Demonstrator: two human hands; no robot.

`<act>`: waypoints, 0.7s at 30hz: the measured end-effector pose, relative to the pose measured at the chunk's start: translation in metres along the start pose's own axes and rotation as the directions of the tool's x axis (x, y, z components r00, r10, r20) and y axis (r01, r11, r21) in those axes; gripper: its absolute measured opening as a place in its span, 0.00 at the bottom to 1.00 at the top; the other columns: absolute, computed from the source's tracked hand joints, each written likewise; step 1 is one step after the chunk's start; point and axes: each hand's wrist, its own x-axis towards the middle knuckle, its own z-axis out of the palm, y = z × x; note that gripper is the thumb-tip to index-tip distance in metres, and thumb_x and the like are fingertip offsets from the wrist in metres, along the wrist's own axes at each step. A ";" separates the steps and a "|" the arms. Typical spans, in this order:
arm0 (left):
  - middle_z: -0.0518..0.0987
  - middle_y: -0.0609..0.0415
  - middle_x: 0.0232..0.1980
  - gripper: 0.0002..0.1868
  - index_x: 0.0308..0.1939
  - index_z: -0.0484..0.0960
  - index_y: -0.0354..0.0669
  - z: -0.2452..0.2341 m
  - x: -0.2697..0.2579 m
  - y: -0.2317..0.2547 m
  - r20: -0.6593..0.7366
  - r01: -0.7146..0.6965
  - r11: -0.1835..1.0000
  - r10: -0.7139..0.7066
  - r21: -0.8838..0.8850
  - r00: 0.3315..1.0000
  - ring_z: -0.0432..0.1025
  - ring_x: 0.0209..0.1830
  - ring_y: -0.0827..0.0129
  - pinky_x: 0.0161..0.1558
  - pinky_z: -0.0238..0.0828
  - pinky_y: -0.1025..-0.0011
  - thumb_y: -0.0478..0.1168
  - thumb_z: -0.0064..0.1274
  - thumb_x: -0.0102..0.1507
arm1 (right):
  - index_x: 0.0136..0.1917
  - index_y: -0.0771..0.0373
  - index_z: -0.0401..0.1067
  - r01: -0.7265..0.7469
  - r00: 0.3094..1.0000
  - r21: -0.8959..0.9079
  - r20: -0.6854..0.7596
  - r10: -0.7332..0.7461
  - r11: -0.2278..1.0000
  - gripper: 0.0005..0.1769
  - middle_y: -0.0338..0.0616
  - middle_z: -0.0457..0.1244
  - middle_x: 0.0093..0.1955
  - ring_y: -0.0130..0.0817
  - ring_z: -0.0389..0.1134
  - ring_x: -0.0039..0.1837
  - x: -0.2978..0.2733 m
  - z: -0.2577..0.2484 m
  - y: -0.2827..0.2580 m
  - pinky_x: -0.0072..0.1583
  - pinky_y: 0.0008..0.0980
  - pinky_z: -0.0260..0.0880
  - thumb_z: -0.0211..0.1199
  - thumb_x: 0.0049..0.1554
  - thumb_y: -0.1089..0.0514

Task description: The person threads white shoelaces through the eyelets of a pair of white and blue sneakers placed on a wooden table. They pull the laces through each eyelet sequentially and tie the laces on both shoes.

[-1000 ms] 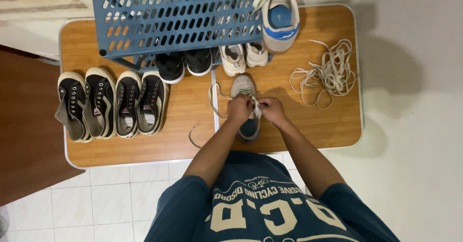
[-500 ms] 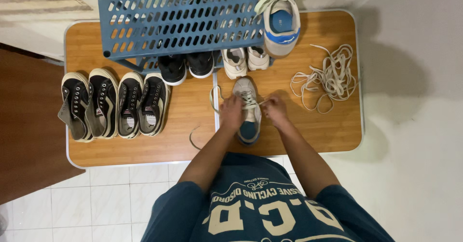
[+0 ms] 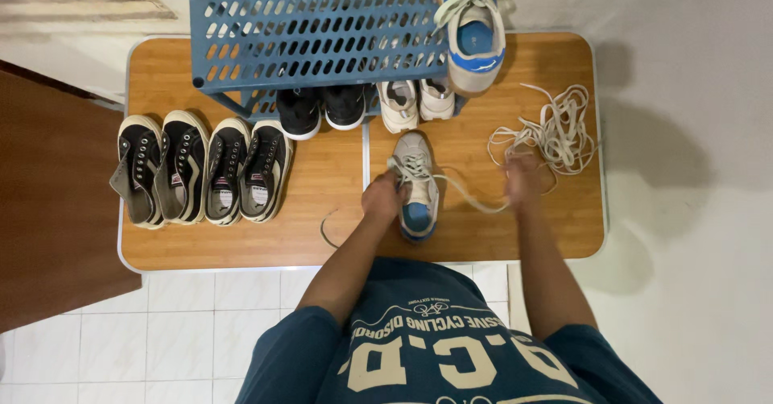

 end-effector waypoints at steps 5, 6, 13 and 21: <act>0.84 0.42 0.48 0.23 0.51 0.81 0.48 -0.003 0.005 0.001 0.131 0.031 0.989 -0.049 0.143 0.990 0.78 0.49 0.48 0.50 0.74 0.52 0.59 0.50 0.64 | 0.58 0.65 0.72 0.206 0.922 -0.372 0.383 -0.052 0.905 0.12 0.45 0.68 0.47 0.32 0.70 0.48 -0.038 0.092 0.026 0.50 0.30 0.71 0.60 0.60 0.63; 0.84 0.42 0.48 0.24 0.53 0.80 0.47 -0.002 0.006 0.001 0.149 0.049 0.985 -0.074 0.165 0.986 0.78 0.50 0.48 0.51 0.74 0.52 0.60 0.49 0.64 | 0.55 0.64 0.74 0.131 0.913 -0.405 0.405 0.049 0.905 0.10 0.44 0.69 0.45 0.32 0.70 0.46 -0.043 0.099 0.027 0.49 0.30 0.71 0.61 0.60 0.62; 0.84 0.41 0.50 0.28 0.58 0.79 0.48 0.000 0.009 -0.005 0.178 0.103 0.980 -0.134 0.173 0.975 0.78 0.52 0.49 0.53 0.75 0.54 0.63 0.45 0.66 | 0.48 0.62 0.78 0.162 0.971 -0.504 0.234 -0.046 0.848 0.06 0.44 0.71 0.44 0.35 0.72 0.46 -0.028 0.042 0.009 0.49 0.34 0.72 0.64 0.57 0.60; 0.84 0.44 0.50 0.26 0.64 0.77 0.59 0.004 0.006 -0.010 0.155 0.106 0.988 -0.122 0.109 0.980 0.78 0.51 0.50 0.51 0.75 0.52 0.60 0.43 0.65 | 0.43 0.63 0.77 -0.025 0.999 -0.838 -0.037 -0.011 0.544 0.12 0.56 0.69 0.43 0.56 0.71 0.47 -0.030 -0.034 -0.013 0.50 0.49 0.71 0.63 0.55 0.52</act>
